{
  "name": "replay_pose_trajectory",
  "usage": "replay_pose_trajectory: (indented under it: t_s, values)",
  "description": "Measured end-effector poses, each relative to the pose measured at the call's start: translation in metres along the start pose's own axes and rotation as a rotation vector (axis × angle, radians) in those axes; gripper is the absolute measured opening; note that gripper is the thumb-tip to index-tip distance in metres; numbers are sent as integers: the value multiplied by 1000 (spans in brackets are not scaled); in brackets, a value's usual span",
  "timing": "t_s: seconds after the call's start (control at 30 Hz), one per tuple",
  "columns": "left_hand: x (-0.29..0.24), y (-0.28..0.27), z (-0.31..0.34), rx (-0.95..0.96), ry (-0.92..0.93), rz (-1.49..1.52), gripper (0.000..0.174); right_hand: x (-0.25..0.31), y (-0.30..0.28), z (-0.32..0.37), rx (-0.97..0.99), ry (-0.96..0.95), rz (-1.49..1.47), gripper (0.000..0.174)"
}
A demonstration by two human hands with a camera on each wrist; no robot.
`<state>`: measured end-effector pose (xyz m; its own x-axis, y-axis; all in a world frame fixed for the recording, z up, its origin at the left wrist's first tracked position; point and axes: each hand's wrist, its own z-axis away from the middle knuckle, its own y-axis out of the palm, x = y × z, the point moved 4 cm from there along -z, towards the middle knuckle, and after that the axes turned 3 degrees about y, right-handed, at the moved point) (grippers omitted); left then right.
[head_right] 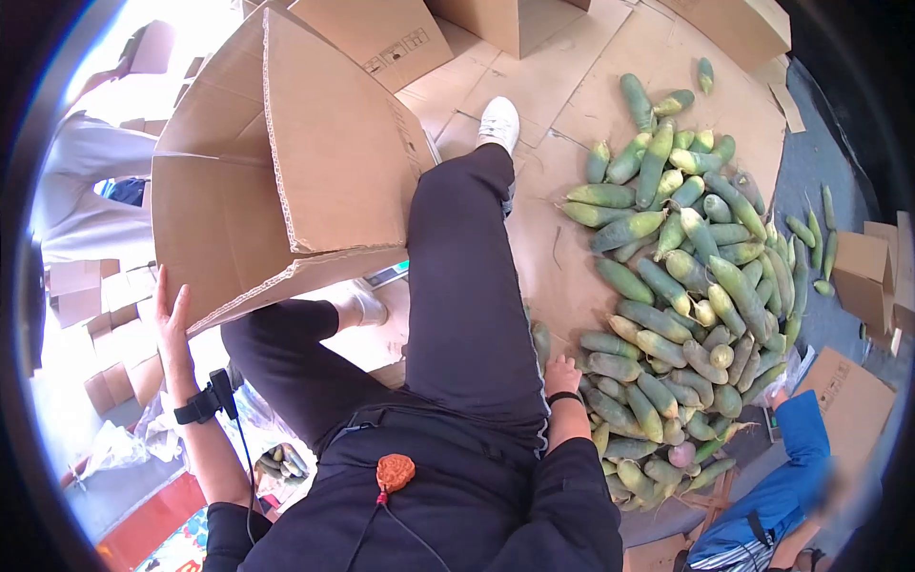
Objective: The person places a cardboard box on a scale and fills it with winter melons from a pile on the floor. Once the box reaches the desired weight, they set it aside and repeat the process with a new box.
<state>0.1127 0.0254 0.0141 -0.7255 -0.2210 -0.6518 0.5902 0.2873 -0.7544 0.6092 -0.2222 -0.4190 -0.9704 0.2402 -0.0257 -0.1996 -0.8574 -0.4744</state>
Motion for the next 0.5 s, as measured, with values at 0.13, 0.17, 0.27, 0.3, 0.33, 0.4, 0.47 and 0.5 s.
replay_pose_trajectory:
  t_s: [0.13,0.17,0.27,0.3,0.33,0.4,0.47,0.5]
  values:
    - [1,-1,1,-15,17,-45,61,-4,-4,15,15,164,-153,28]
    - [5,-3,0,-22,18,-34,61,-12,19,7,-70,95,-106,27]
    - [14,-8,-3,-35,85,-258,59,-21,2,22,-10,69,-140,30]
    - [11,-8,-3,-41,79,-292,58,-30,1,25,-22,87,-141,30]
    - [10,-10,-3,-51,72,-330,57,-37,-1,28,-62,107,-199,32]
    - [18,-14,-5,-121,253,-471,55,-48,-7,33,-112,135,-259,34]
    - [5,-10,1,-144,244,-465,54,-68,-16,42,-258,128,-363,34]
    - [-3,-11,3,-197,315,-621,54,-77,-22,44,-370,73,-468,34]
